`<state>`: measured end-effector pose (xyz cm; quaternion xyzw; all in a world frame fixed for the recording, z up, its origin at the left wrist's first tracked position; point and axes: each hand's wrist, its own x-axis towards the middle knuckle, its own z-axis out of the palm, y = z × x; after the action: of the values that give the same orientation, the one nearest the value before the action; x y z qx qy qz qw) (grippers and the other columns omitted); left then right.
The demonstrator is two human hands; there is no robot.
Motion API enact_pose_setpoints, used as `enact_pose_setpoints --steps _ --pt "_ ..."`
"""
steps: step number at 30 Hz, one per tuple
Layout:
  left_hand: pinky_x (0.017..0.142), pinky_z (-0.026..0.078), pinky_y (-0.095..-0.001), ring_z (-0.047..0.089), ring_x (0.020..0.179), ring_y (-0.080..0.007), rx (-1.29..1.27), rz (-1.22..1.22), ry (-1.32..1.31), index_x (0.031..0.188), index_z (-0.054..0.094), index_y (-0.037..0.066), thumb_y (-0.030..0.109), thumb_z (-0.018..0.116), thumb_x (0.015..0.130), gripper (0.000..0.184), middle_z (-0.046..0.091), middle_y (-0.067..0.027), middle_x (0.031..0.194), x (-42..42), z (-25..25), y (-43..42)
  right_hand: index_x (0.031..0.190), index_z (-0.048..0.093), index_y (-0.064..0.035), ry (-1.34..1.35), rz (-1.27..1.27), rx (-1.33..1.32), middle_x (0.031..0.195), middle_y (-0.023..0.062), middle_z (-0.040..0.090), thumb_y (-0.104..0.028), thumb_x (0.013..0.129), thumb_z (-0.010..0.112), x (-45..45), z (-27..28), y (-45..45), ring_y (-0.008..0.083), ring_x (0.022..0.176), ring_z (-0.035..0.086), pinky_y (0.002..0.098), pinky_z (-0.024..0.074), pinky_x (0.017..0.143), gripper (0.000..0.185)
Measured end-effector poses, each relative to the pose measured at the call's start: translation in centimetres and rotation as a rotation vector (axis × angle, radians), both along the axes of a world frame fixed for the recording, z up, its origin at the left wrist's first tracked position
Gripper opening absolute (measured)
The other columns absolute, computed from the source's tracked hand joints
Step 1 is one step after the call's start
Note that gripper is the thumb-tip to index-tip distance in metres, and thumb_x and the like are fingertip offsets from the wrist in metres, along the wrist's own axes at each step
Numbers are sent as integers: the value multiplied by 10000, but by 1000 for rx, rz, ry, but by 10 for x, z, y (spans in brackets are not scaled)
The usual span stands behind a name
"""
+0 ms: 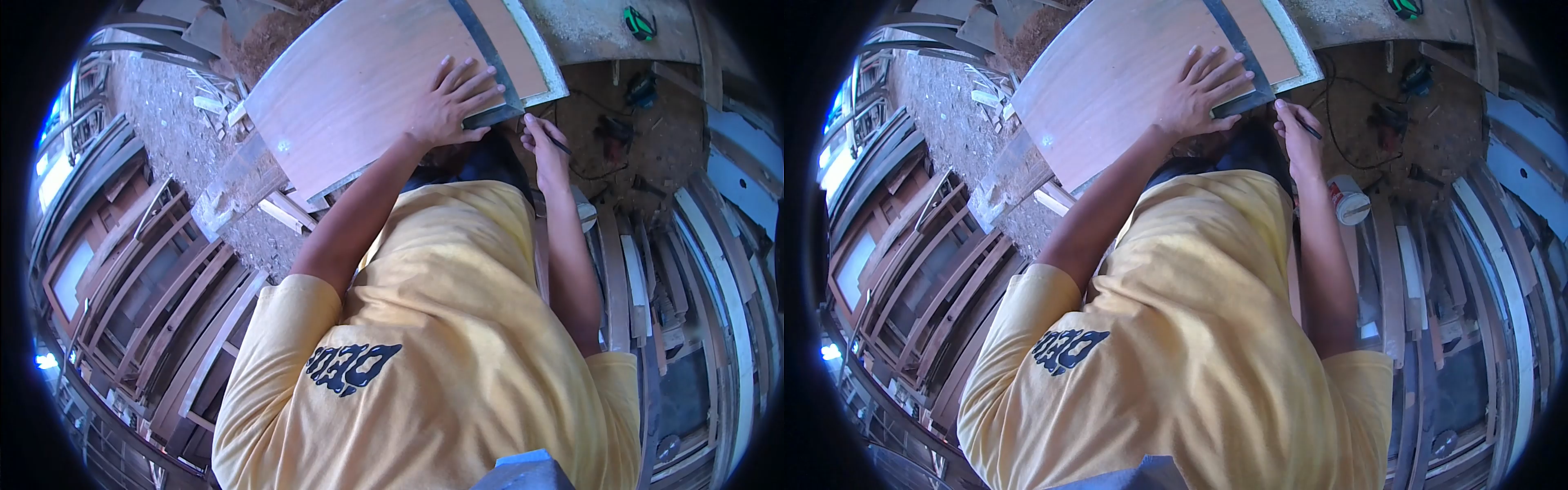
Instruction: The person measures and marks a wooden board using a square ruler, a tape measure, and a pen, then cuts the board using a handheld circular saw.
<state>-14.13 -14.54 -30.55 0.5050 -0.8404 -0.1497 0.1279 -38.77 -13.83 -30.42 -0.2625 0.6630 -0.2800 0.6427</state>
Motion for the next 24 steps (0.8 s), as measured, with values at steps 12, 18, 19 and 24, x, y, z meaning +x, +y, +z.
enact_pose_setpoints --steps 12,18,19,24 --pt "1303 138 -549 296 1551 -312 -2 8 24 1588 421 365 594 685 834 831 352 21 1682 0 -3 -1 1077 743 -79 -27 -33 -14 902 -17 688 -274 983 730 -9 -5 -1 74 805 645 236 513 748 218" --pt "1301 166 -533 318 1535 -320 29 47 54 1586 428 276 556 712 775 903 382 7 1665 -3 5 -2 1141 755 -79 9 -80 -64 966 -3 695 -211 993 655 -28 1 1 70 829 634 234 495 768 222" --pt "1303 163 -526 319 1532 -322 52 61 62 1592 415 250 547 719 755 938 387 4 1660 -3 7 -3 1149 755 -75 28 -89 -62 976 3 696 -210 993 651 -31 1 1 73 832 634 236 497 771 231" --pt "1305 147 -511 307 1529 -324 83 97 72 1615 360 217 555 737 716 1032 381 1 1658 -4 10 -7 1165 752 -69 79 -70 -64 988 8 696 -210 1001 640 -40 4 1 80 847 642 241 516 795 244"
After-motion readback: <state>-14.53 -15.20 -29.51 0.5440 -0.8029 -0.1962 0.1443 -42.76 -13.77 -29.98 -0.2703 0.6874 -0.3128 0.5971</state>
